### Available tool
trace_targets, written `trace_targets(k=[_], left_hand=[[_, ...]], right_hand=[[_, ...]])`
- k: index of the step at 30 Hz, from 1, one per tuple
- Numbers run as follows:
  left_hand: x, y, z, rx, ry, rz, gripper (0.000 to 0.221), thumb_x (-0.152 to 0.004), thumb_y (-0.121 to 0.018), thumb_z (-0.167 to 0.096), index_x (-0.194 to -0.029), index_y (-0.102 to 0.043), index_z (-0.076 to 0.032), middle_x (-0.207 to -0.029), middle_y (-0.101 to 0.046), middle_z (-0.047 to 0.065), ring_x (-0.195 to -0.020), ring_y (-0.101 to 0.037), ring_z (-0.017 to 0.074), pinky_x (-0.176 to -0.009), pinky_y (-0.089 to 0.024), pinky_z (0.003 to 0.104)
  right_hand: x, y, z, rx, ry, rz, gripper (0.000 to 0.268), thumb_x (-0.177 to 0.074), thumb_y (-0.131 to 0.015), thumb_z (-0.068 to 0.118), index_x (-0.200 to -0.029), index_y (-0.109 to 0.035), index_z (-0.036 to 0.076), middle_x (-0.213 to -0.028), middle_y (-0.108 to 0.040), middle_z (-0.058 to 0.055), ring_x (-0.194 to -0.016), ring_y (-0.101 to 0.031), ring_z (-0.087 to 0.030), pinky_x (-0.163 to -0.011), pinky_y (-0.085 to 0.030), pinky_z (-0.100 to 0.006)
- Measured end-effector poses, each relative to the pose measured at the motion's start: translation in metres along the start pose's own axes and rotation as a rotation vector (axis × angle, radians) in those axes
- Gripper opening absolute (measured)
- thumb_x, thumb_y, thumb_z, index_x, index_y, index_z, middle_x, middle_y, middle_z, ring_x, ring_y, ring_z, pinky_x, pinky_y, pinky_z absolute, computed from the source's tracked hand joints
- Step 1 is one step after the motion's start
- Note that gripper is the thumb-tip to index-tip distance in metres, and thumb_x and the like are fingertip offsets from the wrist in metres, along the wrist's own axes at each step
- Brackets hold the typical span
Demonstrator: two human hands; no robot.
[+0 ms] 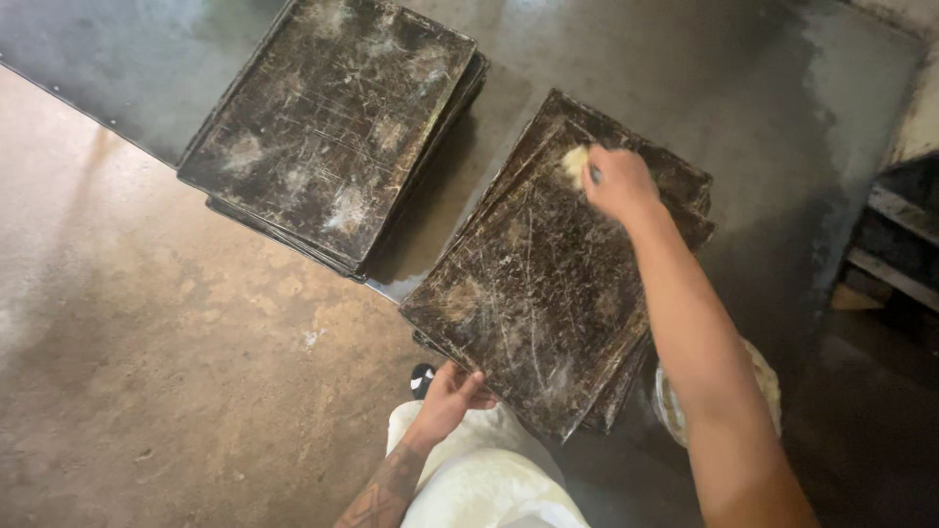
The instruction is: The person greases baking trays by dipping a brush into a bowl of grease and spreading it across each tray's surface. They move each greased tray to a stack on the left before repeating the process with the next tray from the stack on the right.
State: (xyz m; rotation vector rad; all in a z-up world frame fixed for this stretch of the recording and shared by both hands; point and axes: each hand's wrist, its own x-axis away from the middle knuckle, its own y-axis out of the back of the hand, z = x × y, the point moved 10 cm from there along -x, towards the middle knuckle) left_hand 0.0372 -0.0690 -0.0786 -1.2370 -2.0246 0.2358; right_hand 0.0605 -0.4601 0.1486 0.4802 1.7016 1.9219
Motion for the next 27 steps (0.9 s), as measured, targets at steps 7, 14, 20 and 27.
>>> trace_targets(k=[7,14,20,27], left_hand=[[0.003,-0.003,-0.009,-0.043,0.033,0.017,0.032,-0.1,-0.053,-0.013,-0.131,-0.05,-0.004,-0.11,-0.072,0.011,-0.091,-0.075,0.0232,-0.079,-0.066,0.036],[-0.003,0.011,0.008,-0.051,0.021,-0.008,0.029,-0.1,-0.057,-0.012,-0.125,-0.05,0.003,-0.102,-0.07,0.015,-0.086,-0.076,0.0278,-0.077,-0.067,0.041],[0.0,0.008,-0.002,-0.049,-0.017,-0.013,0.031,-0.101,-0.058,-0.014,-0.127,-0.05,0.001,-0.105,-0.067,0.013,-0.086,-0.074,0.0266,-0.078,-0.067,0.042],[-0.007,0.022,0.004,-0.06,0.055,-0.043,0.034,-0.105,-0.053,-0.026,-0.121,-0.052,0.003,-0.102,-0.072,0.019,-0.084,-0.077,0.0268,-0.079,-0.066,0.04]], right_hand=[[0.106,-0.091,0.244,0.264,0.584,0.258,0.014,-0.081,-0.067,0.015,-0.091,-0.072,0.006,-0.082,-0.071,-0.012,-0.072,-0.074,-0.026,-0.057,-0.061,-0.041],[0.164,-0.045,0.135,-0.598,-0.047,0.505,0.019,-0.083,-0.067,0.023,-0.1,-0.072,0.015,-0.096,-0.072,-0.006,-0.084,-0.071,-0.023,-0.076,-0.058,-0.039],[0.13,0.038,-0.052,-0.178,-0.357,0.015,0.015,-0.1,-0.062,0.024,-0.107,-0.071,0.014,-0.098,-0.073,-0.012,-0.085,-0.07,-0.028,-0.075,-0.057,-0.043],[0.237,-0.05,0.181,-0.011,0.359,0.471,0.015,-0.083,-0.068,0.009,-0.098,-0.069,0.007,-0.081,-0.074,-0.013,-0.069,-0.073,-0.024,-0.058,-0.06,-0.036]])
